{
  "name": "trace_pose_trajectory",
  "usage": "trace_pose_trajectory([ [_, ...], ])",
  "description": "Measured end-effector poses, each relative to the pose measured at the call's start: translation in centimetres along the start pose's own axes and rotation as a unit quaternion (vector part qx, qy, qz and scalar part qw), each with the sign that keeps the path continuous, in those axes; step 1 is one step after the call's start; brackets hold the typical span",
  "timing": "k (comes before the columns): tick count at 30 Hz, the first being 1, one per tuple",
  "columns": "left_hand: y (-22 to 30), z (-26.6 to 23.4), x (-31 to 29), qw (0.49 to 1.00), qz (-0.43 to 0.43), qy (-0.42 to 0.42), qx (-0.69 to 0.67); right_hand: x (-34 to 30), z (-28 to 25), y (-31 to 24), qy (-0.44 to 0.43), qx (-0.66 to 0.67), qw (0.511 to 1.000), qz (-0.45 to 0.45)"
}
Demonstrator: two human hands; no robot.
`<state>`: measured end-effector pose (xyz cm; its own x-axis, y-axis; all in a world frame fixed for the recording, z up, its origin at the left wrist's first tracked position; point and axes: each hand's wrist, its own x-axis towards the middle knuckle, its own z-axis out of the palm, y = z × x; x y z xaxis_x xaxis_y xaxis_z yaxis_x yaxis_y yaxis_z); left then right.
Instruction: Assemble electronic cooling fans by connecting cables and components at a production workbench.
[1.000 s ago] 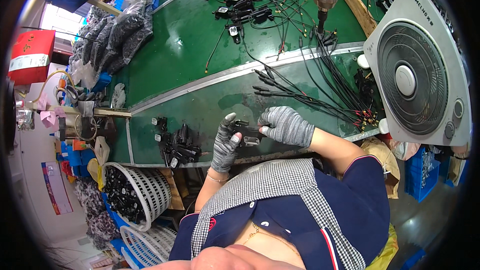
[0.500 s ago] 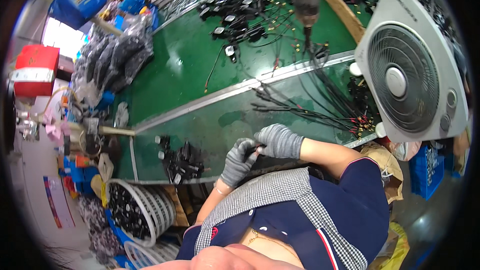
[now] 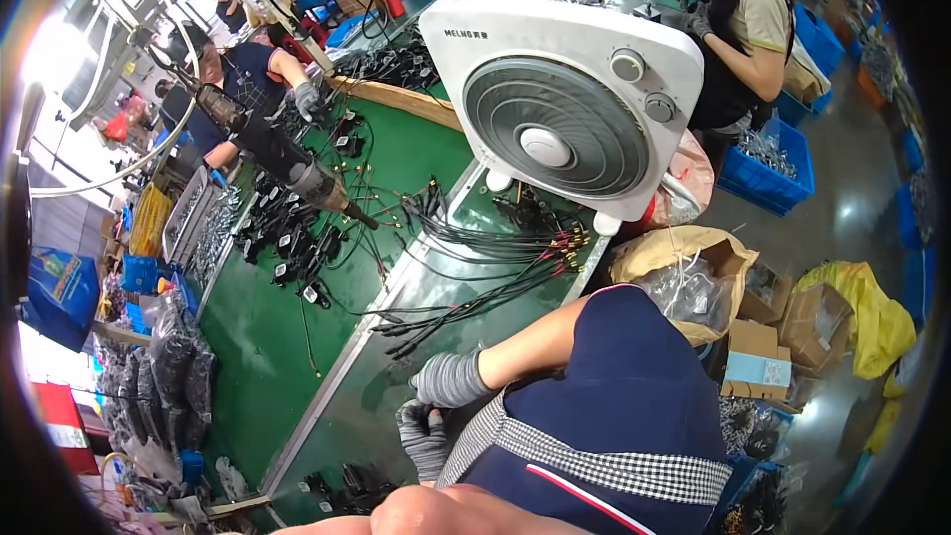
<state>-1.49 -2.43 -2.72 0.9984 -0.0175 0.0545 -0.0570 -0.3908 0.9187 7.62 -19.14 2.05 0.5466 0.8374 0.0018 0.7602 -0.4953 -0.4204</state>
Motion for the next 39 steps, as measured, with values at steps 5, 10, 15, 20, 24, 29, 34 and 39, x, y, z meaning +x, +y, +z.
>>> trace_pose_trajectory([
  [5,-2.0,-0.3,-0.1,0.999,-0.039,0.016,-0.019,0.8,1.2,0.8,-0.018,-0.013,0.998,-0.057],
  [10,0.5,-0.9,0.5,0.978,0.047,0.023,0.203,0.6,0.6,0.0,0.052,-0.043,0.997,-0.048],
  [15,0.5,-0.6,0.8,0.98,0.065,0.022,0.186,1.3,0.9,0.9,-0.032,-0.031,0.997,-0.067],
  [20,0.1,-0.7,0.8,0.969,0.027,0.006,0.245,1.3,0.7,-0.1,-0.039,-0.015,0.998,-0.039],
  [24,-0.2,-1.3,0.9,0.969,0.029,0.008,0.245,1.3,1.9,0.4,0.0,-0.007,0.999,-0.036],
  [29,-0.5,-1.6,1.0,0.978,0.016,0.01,0.21,1.1,2.6,1.0,0.05,0.025,0.998,-0.015],
  [34,-0.7,-1.1,0.7,0.996,0.022,0.039,0.075,1.5,3.1,1.6,0.0,0.03,0.999,-0.043],
  [39,-0.7,-1.7,1.1,0.981,0.055,0.018,0.183,1.9,2.9,1.7,-0.02,0.005,0.998,-0.053],
])
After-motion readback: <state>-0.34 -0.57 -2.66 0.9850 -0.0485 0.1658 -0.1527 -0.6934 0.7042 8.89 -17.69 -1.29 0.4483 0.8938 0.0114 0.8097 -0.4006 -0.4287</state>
